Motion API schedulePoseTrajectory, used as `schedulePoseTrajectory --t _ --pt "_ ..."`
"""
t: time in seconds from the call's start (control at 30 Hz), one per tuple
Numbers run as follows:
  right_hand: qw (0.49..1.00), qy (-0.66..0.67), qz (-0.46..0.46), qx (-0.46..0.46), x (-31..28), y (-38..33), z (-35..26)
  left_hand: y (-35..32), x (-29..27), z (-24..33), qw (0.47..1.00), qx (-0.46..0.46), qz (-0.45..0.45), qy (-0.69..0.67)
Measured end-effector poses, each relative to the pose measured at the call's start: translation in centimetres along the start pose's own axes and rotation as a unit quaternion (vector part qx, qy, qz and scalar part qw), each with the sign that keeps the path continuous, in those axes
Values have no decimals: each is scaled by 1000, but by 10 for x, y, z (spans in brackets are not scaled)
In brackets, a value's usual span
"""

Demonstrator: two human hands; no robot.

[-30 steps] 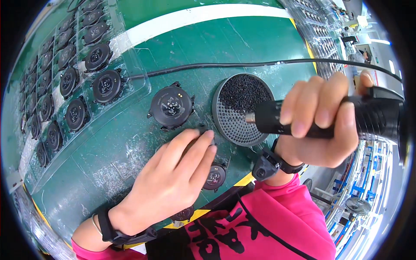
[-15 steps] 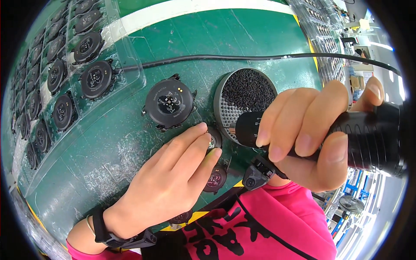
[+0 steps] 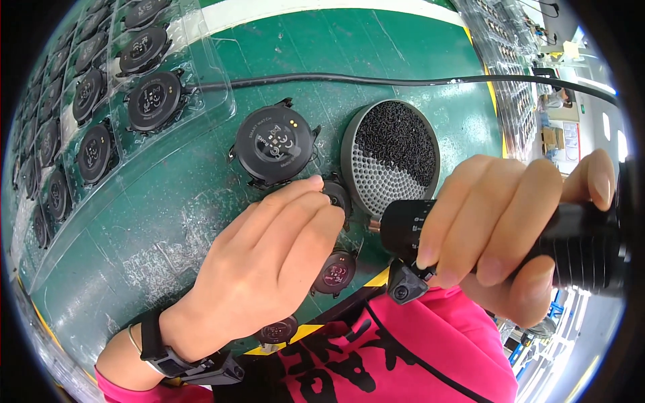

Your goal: Fastening screws into electronic components using an electric screwdriver at an assembly station.

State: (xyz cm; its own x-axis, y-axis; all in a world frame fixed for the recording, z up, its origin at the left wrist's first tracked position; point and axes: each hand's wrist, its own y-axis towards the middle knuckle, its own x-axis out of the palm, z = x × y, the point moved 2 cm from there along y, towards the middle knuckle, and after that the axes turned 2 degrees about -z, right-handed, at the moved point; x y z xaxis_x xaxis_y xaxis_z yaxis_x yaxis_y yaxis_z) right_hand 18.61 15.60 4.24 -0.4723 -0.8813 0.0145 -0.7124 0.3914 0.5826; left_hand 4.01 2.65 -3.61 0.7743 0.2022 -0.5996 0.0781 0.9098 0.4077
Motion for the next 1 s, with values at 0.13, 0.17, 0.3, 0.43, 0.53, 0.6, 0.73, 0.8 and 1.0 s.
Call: schedulePoseTrajectory --t 0.13,0.17,0.3,0.43,0.53,0.6,0.73,0.8,1.0 --pt "1000 6 -14 -1 3 -6 1 -1 2 -2 999 -11 18 -32" --pt "1000 8 -17 -2 -2 -2 6 -1 2 -2 999 -16 23 -40" --pt "999 17 -32 -5 -12 -1 2 0 2 0 999 -24 23 -39" --pt "998 30 -49 -9 4 -8 -16 1 3 1 1000 -8 19 -20" --pt "997 41 -63 -14 8 -13 -12 2 3 4 1000 -1 20 -9" --pt "996 45 -72 -16 9 -6 -3 3 4 5 1000 2 22 -5" --pt "994 56 -90 -17 18 0 6 4 7 5 1000 7 28 -8" --pt "993 59 -96 -20 17 7 17 2 4 2 999 8 31 -9" --pt "998 -5 -33 44 30 7 10 -2 2 -2 999 9 36 -14"
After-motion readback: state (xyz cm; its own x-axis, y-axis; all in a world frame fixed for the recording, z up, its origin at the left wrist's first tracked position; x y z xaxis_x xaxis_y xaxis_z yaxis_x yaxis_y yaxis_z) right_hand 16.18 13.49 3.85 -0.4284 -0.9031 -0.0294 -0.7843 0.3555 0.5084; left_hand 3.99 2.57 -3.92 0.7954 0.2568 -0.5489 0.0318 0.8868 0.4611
